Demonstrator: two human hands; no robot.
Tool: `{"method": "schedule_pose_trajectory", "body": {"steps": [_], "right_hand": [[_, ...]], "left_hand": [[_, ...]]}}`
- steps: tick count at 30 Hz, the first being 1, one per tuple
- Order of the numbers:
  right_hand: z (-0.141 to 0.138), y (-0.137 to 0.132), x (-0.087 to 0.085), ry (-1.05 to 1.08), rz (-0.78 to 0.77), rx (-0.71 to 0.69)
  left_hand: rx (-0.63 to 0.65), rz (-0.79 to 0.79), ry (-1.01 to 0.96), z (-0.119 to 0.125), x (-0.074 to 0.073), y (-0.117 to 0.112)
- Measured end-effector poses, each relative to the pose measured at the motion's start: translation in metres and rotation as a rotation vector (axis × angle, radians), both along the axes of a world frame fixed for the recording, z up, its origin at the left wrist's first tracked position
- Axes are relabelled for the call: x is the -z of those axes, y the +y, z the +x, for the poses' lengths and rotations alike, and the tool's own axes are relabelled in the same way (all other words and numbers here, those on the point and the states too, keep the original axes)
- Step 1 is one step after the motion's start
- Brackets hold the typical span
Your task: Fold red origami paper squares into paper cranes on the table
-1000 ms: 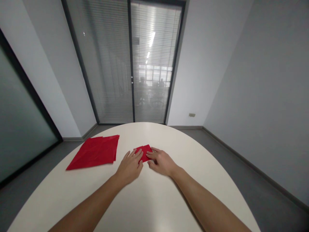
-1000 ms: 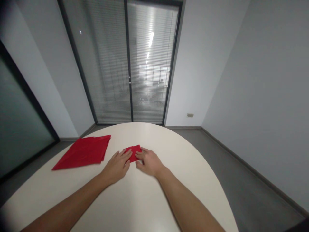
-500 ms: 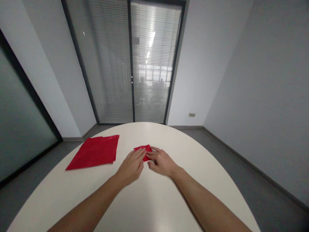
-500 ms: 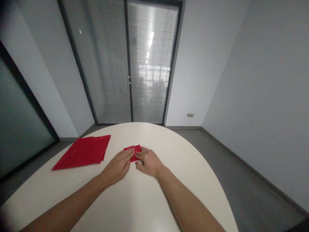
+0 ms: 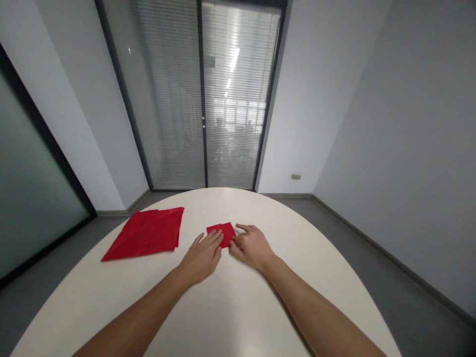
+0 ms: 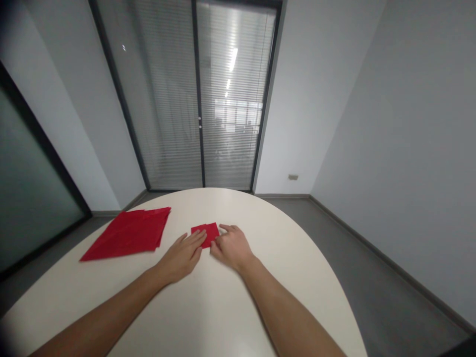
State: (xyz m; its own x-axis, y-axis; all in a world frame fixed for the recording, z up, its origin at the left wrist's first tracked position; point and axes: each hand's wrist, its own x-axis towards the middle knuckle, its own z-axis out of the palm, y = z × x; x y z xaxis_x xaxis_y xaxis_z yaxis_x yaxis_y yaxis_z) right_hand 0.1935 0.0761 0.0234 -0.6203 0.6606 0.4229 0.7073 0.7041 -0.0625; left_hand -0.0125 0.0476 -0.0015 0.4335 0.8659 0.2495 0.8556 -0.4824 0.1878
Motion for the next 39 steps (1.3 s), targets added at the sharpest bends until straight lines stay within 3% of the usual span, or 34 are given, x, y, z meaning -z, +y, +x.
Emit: {"method": "schedule_pose_trajectory", "body": {"steps": [8,12,16,22,39], "right_hand": [[0.002,0.0,-0.003,0.096,0.004,0.127],[0.002,0.001,0.001,0.15,-0.046,-0.05],[0.003,0.003,0.004,0.146,-0.089,-0.2],[0.001,0.0,-0.003,0.134,-0.111,-0.241],[0.004,0.005,0.01,0.24,-0.234,-0.166]], "left_hand": [[0.064,-0.051,-0.057,-0.005,-0.001,0.001],[0.129,-0.071,-0.085,-0.005,-0.004,0.0],[0.097,-0.021,-0.101,-0.005,-0.002,0.001],[0.002,0.111,-0.095,-0.004,-0.002,0.001],[-0.054,0.096,-0.107,-0.004,-0.001,0.0]]}}
